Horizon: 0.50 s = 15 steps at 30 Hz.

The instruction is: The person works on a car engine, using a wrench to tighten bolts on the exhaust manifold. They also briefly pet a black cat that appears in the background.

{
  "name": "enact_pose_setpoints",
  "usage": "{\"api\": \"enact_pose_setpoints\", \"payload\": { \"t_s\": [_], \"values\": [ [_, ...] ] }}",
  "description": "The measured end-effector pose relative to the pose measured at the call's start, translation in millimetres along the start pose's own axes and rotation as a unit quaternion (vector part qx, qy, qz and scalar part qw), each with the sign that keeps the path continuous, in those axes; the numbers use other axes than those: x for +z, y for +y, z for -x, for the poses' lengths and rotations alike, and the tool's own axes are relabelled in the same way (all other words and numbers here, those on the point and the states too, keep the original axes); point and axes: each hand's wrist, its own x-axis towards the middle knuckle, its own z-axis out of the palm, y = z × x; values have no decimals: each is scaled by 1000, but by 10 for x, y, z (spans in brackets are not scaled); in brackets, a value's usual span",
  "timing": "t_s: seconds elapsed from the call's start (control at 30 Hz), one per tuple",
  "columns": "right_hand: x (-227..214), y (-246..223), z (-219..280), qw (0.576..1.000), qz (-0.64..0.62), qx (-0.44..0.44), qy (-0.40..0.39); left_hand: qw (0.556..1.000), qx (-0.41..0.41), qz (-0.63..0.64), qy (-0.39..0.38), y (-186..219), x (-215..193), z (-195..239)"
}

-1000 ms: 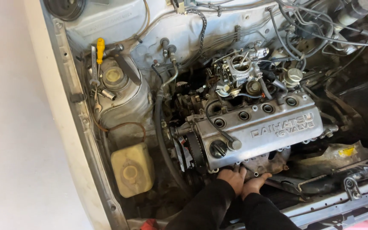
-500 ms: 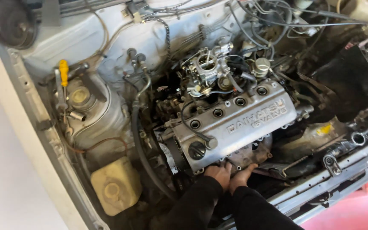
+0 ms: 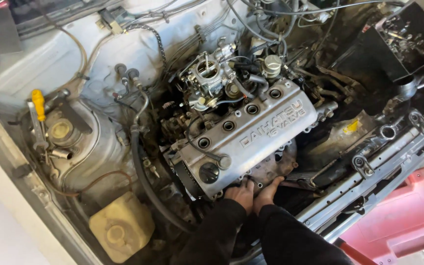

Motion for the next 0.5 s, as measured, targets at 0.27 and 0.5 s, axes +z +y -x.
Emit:
{"api": "enact_pose_setpoints", "payload": {
  "t_s": [0.27,0.5],
  "values": [
    [68,-21,100,1000,-8,-25,9,1000,6,-12,-3,-24,51,-17],
    [49,-11,61,999,-26,-40,5,1000,1,-12,25,-11,111,-5]
  ]
}}
